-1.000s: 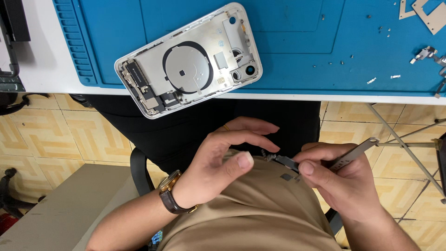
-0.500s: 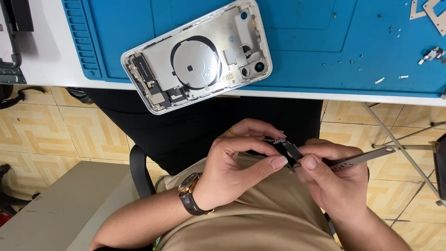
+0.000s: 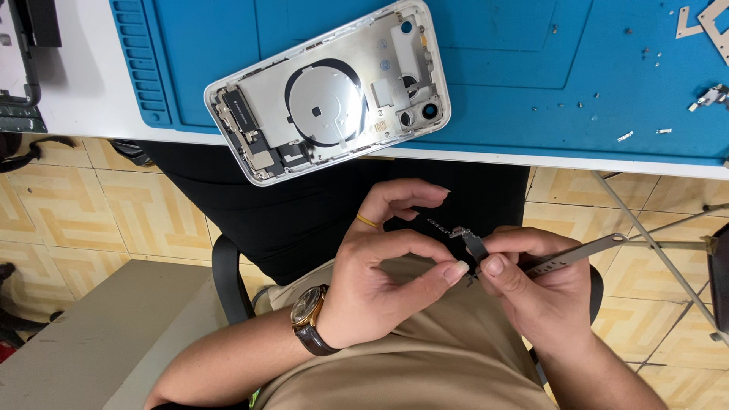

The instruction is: The person removes a blue circular component from a white phone chassis using tweezers, then transfers a small metal bracket from a black phone chassis to the white one. They peel protective film from the bracket and place it into the white chassis.

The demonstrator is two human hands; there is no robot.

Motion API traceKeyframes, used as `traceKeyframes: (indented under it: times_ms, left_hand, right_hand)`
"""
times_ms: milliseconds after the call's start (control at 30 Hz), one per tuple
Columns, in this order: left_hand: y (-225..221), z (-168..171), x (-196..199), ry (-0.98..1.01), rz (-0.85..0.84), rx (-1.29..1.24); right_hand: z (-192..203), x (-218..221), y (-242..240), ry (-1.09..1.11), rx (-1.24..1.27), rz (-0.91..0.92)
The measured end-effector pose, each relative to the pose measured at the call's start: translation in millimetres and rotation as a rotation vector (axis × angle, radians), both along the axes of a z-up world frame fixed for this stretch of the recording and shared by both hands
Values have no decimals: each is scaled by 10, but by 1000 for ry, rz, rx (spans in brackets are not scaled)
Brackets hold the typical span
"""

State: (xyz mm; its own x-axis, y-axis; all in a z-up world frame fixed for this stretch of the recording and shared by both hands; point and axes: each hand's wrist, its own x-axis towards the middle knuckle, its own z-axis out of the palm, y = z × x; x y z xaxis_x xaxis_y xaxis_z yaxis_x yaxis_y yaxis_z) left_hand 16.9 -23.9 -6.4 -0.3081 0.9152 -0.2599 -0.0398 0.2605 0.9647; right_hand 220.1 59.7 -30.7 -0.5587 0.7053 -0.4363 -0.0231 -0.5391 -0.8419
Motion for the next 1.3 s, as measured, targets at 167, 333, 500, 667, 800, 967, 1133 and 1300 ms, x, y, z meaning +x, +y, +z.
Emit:
traceKeyframes:
  times_ms: [167,333,500,667,800,967,1133,1300]
  left_hand:
    - [-10,-19,6,19,-2,10]
    - [23,38,-36,-19,-12,12]
    - [31,84,-96,-83,-21,17]
    - [-25,66,-122,-100,0,46]
    - [-12,65,-106,-230,43,100]
    - [-1,70,-88,-274,79,177]
    - [6,45,-75,-303,143,225]
    - [30,52,-87,-221,141,246]
  right_hand:
    - [-14,2,-18,118,-116,-51]
    - [8,11,-16,155,-81,-55]
    - [50,1,-34,132,-56,-61]
    - [36,28,-55,117,-100,-48]
    - [-20,-7,-116,174,-209,-58]
    - [-138,-21,-264,239,-319,-147]
    - [-131,-99,-291,231,-353,-101]
    - [-155,-103,-321,263,-346,-100]
